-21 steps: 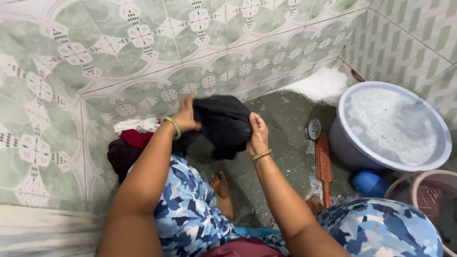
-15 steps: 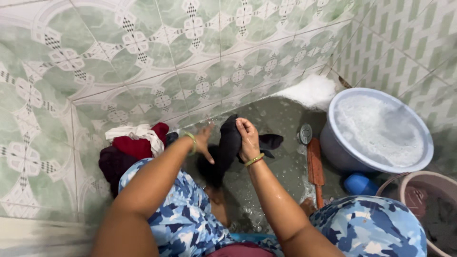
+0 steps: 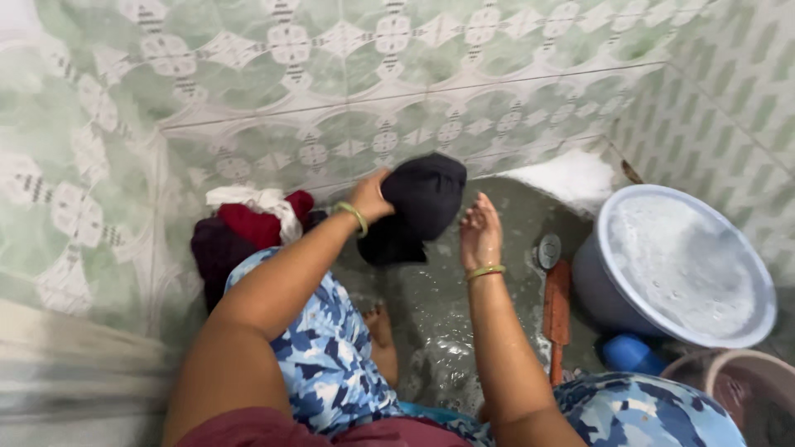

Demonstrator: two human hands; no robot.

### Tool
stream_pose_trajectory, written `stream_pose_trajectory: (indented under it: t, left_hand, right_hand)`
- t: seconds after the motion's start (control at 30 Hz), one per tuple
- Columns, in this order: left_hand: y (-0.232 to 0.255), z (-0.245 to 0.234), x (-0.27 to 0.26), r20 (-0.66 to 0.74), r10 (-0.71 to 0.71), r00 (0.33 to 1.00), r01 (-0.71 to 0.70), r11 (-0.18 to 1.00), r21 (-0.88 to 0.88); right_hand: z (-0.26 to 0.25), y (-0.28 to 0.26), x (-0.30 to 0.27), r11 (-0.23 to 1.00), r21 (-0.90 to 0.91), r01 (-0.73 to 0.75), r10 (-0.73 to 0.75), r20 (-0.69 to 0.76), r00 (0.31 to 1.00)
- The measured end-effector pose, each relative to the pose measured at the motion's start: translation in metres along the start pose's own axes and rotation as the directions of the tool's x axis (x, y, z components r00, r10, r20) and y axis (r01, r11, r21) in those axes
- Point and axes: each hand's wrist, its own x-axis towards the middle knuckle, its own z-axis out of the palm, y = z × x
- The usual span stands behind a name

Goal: The person washes clothes by hand in a tiled room. They scrub a maroon striped cloth and a dark grey garment on the wet floor using a bar of soap and a wooden scrubbing board, then rinse them in a bucket of soapy water.

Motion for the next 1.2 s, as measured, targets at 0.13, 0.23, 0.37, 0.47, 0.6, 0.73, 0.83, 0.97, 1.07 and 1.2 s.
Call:
stream_pose_trajectory:
  t: [0.13,0.23,0.37,0.47,0.6,0.73,0.83,0.97,1.07,1.2]
  left_hand:
    - [0.016,-0.091,-0.011,-0.291,-0.071,0.954,0.1,0.991,0.087]
    - [-0.01,-0.153,-0.022,-0.498,-0.015,0.867,0.154,0.959,0.239]
    - [-0.073,-0.195,-0.035,-0.565,-0.394,0.725,0.672,0.587,0.453]
    - [-0.128,-0.189,-0.04,-0.502,-0.577,0.645,0.763,0.447,0.468]
    - [-0.171,-0.184,-0.058,-0.331,-0.632,0.701,0.691,0.488,0.533]
    - [-0.171,-0.159,-0.046,-0.146,-0.615,0.775,0.572,0.584,0.576]
    - [-0.153,-0.113,-0.018,0.057,-0.544,0.837,0.405,0.686,0.604]
    - [-0.128,-0.051,0.018,0.316,-0.383,0.868,0.166,0.824,0.542]
    - [-0.103,-0.027,0.025,0.433,-0.338,0.836,0.077,0.853,0.516]
    - [-0.067,-0.018,0.057,0.496,-0.405,0.768,0.137,0.86,0.491]
  right_hand:
    - [-0.08,0.035,0.026,0.989,0.055,-0.138,0.148,-0.271,0.951]
    - [-0.095,0.051,0.017,0.977,0.041,-0.21,0.211,-0.371,0.905]
    - [-0.083,0.058,-0.001,0.959,-0.017,-0.282,0.251,-0.411,0.876]
    - [-0.061,0.05,-0.012,0.942,-0.043,-0.333,0.29,-0.398,0.87]
    - [-0.035,0.034,-0.02,0.926,-0.047,-0.374,0.328,-0.389,0.861]
    - [-0.027,0.019,-0.023,0.935,-0.089,-0.342,0.295,-0.337,0.894]
    - [-0.026,0.015,-0.029,0.943,-0.149,-0.298,0.248,-0.286,0.926]
    - [-0.027,0.015,-0.035,0.906,-0.173,-0.386,0.284,-0.426,0.859]
    - [-0.035,0.007,-0.037,0.929,-0.096,-0.358,0.287,-0.425,0.858]
    - [-0.053,-0.035,0.002,0.868,-0.36,-0.342,0.255,-0.268,0.929]
